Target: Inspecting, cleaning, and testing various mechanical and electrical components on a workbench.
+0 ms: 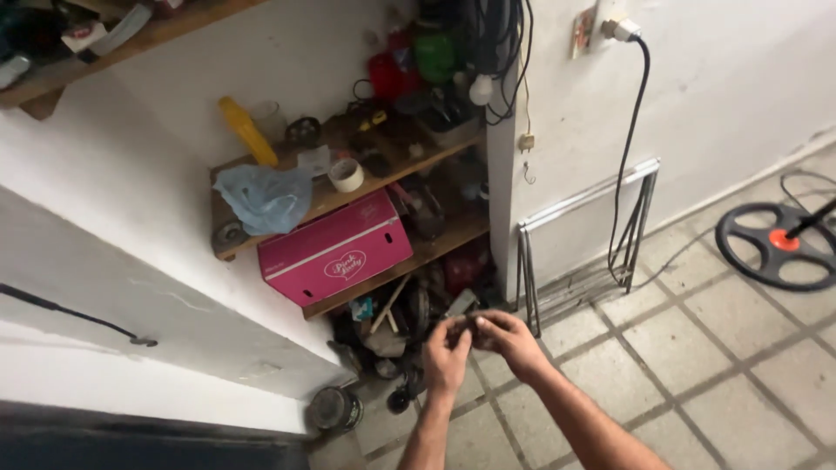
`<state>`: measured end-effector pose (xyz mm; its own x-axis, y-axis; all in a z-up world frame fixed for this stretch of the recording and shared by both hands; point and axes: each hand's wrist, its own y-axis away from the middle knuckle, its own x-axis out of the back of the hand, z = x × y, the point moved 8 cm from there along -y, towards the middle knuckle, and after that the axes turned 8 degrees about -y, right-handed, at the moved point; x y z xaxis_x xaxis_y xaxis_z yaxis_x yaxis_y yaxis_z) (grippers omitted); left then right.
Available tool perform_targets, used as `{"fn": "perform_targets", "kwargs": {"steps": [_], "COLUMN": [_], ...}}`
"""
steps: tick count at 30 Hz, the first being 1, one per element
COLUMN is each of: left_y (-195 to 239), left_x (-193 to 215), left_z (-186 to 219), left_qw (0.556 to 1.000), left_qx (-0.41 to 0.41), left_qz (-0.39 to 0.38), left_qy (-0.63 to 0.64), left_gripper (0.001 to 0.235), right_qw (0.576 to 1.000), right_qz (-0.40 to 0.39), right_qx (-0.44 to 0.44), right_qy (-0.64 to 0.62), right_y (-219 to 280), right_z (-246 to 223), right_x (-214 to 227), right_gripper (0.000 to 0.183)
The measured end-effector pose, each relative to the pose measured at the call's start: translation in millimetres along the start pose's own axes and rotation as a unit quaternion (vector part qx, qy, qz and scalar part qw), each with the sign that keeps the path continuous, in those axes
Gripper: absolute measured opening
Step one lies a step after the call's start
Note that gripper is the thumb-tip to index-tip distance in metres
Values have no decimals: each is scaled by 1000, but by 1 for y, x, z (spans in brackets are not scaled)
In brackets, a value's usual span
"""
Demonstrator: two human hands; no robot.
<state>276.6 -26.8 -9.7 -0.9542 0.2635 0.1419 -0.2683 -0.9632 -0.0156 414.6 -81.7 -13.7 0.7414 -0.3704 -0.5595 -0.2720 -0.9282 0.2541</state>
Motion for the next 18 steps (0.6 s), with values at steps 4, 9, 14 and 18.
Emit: {"fn": "perform_targets", "kwargs": {"steps": [4, 9, 14, 18], "left_y": [-20, -74, -103, -143], "left_x": [25, 22, -16, -67], "left_z": [32, 20, 48, 29], "left_qw": [998, 996, 993, 992], "left_qx": [-24, -42, -66, -49], "left_qz": [-10, -37, -62, -108], "left_qy": [-61, -65, -74, -47], "left_gripper": [16, 19, 13, 16], "right_qw": [999, 995, 995, 988], "right_qz": [42, 80, 88, 133], "right_qx": [26, 22, 36, 63], "right_qy": [-10, -57, -8, 38], "right_y": [-11, -26, -56, -100], "right_z": [-1, -23, -55, -77], "right_x": [-21, -35, -4, 47], "right_gripper": [41, 41, 44, 37]}}
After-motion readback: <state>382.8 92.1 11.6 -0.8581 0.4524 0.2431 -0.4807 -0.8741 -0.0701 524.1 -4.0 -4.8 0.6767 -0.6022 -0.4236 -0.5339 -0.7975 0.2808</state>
